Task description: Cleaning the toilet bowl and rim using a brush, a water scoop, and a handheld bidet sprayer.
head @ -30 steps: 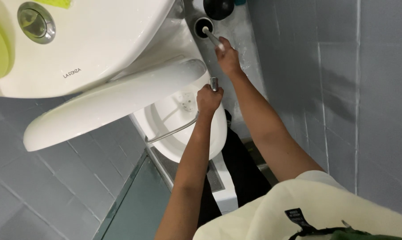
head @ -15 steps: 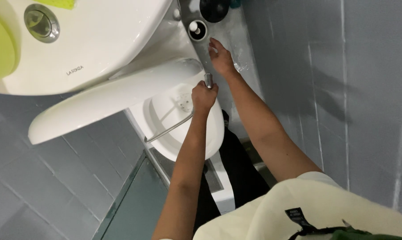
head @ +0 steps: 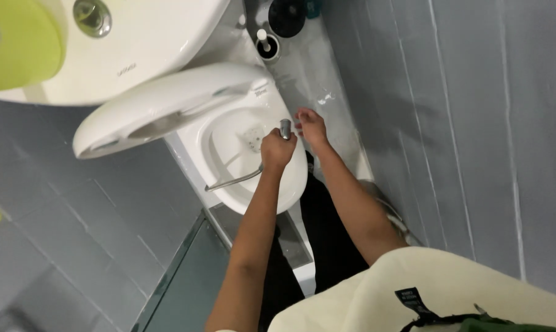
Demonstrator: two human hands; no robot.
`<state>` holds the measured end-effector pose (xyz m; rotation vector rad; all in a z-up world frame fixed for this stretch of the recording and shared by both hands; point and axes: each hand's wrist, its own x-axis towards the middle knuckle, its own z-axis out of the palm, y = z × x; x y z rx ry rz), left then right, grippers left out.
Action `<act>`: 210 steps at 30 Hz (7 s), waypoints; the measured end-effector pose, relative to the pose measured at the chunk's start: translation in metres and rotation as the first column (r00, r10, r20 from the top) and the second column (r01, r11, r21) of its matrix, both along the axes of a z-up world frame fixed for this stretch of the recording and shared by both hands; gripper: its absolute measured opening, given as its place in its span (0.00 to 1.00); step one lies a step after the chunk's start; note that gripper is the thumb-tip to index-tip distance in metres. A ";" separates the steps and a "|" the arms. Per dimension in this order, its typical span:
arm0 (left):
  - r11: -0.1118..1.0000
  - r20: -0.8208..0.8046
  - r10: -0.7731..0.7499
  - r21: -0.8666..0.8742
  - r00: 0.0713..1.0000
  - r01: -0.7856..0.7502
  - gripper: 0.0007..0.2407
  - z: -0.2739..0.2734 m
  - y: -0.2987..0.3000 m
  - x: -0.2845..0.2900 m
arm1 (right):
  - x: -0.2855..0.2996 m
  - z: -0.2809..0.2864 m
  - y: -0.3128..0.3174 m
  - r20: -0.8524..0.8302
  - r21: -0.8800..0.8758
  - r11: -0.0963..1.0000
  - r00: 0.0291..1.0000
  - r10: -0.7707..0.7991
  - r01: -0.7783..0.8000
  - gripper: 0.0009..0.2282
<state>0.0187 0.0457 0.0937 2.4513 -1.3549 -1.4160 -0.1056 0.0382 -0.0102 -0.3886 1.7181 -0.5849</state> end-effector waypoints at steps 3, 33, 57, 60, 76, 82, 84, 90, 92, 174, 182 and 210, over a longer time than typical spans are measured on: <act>0.996 0.013 -0.085 0.012 0.996 0.084 0.17 0.013 0.022 -0.001 | 0.007 0.028 0.032 0.084 0.000 0.997 0.993 -0.077 0.078 0.14; 0.824 -0.006 0.138 -0.554 0.990 -0.119 0.13 0.178 0.226 0.207 | 0.247 0.224 0.132 0.520 -0.298 0.920 0.852 -0.067 0.254 0.14; 0.744 -0.130 0.237 -0.613 0.963 -0.266 0.11 0.234 0.218 0.241 | 0.247 0.346 0.129 0.464 -0.344 0.937 0.857 0.225 -0.060 0.18; 0.736 -0.146 0.226 -0.622 0.963 -0.267 0.11 0.245 0.222 0.244 | 0.256 0.346 0.128 0.417 -0.355 0.929 0.873 0.255 -0.101 0.17; 0.770 -0.141 0.260 -0.566 0.955 -0.293 0.10 0.231 0.216 0.274 | 0.232 0.314 0.159 0.132 -0.245 0.959 0.975 0.180 -0.144 0.17; 0.821 -0.183 0.238 -0.486 0.954 -0.298 0.10 0.231 0.234 0.287 | 0.226 0.332 0.168 0.079 -0.206 0.963 0.978 0.191 -0.172 0.18; 0.896 -0.156 0.271 -0.318 0.950 -0.308 0.08 0.234 0.241 0.290 | 0.225 0.337 0.173 0.065 -0.196 0.963 0.977 0.201 -0.185 0.19; 0.893 -0.150 0.215 -0.369 0.965 -0.257 0.07 0.216 0.271 0.304 | 0.221 0.309 0.194 0.121 -0.206 0.965 0.974 0.191 -0.164 0.17; 0.893 -0.149 0.189 -0.384 0.971 -0.233 0.07 0.222 0.279 0.304 | 0.223 0.310 0.203 0.119 -0.190 0.967 0.974 0.193 -0.168 0.17; 0.972 -0.047 -0.227 -0.069 0.973 0.224 0.03 0.236 0.443 0.211 | 0.099 0.309 0.444 0.033 -0.043 0.999 0.999 0.020 -0.018 0.16; 0.933 -0.068 -0.332 -0.170 0.941 0.317 0.07 0.261 0.438 0.162 | 0.065 0.294 0.431 0.004 -0.042 0.999 1.000 0.001 -0.001 0.16; 0.874 -0.067 -0.376 -0.357 0.924 0.329 0.12 0.226 0.344 0.087 | 0.005 0.317 0.366 0.024 -0.059 0.988 0.989 -0.143 0.144 0.14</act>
